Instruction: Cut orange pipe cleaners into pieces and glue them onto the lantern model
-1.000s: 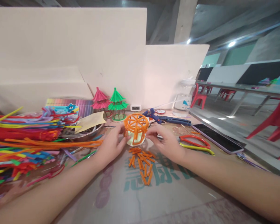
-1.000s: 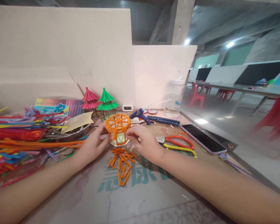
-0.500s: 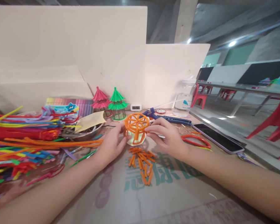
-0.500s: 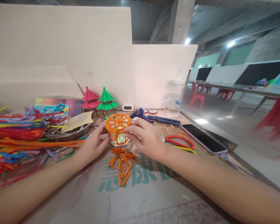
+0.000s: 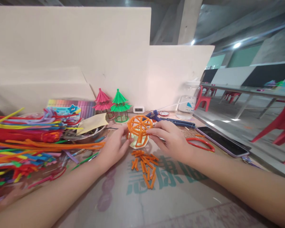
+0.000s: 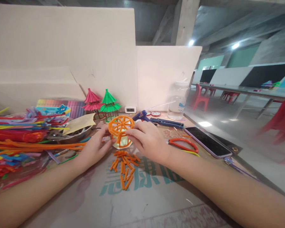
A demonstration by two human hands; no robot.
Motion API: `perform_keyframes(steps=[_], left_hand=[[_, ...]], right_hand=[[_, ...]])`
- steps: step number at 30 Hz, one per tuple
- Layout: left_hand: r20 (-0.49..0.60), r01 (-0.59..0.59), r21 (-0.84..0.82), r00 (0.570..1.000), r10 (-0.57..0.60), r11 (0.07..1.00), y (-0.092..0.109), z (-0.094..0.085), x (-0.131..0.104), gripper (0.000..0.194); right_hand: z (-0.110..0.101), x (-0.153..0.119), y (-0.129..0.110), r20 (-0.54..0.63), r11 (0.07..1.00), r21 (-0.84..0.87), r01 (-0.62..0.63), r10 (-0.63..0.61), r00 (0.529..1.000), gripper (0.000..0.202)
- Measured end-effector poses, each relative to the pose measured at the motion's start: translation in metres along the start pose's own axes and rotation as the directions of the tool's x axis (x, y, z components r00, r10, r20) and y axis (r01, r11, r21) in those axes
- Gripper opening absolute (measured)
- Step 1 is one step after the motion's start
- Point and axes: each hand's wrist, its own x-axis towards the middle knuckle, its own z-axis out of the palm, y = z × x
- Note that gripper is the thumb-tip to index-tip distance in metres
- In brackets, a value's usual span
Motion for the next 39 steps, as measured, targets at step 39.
perform_keyframes(steps=[39], left_hand=[[0.004, -0.025, 0.014, 1.000, 0.025, 1.000, 0.003, 0.000, 0.000, 0.039]], right_hand=[[0.001, -0.008, 0.008, 0.048, 0.997, 0.023, 0.073, -0.074, 0.996, 0.040]])
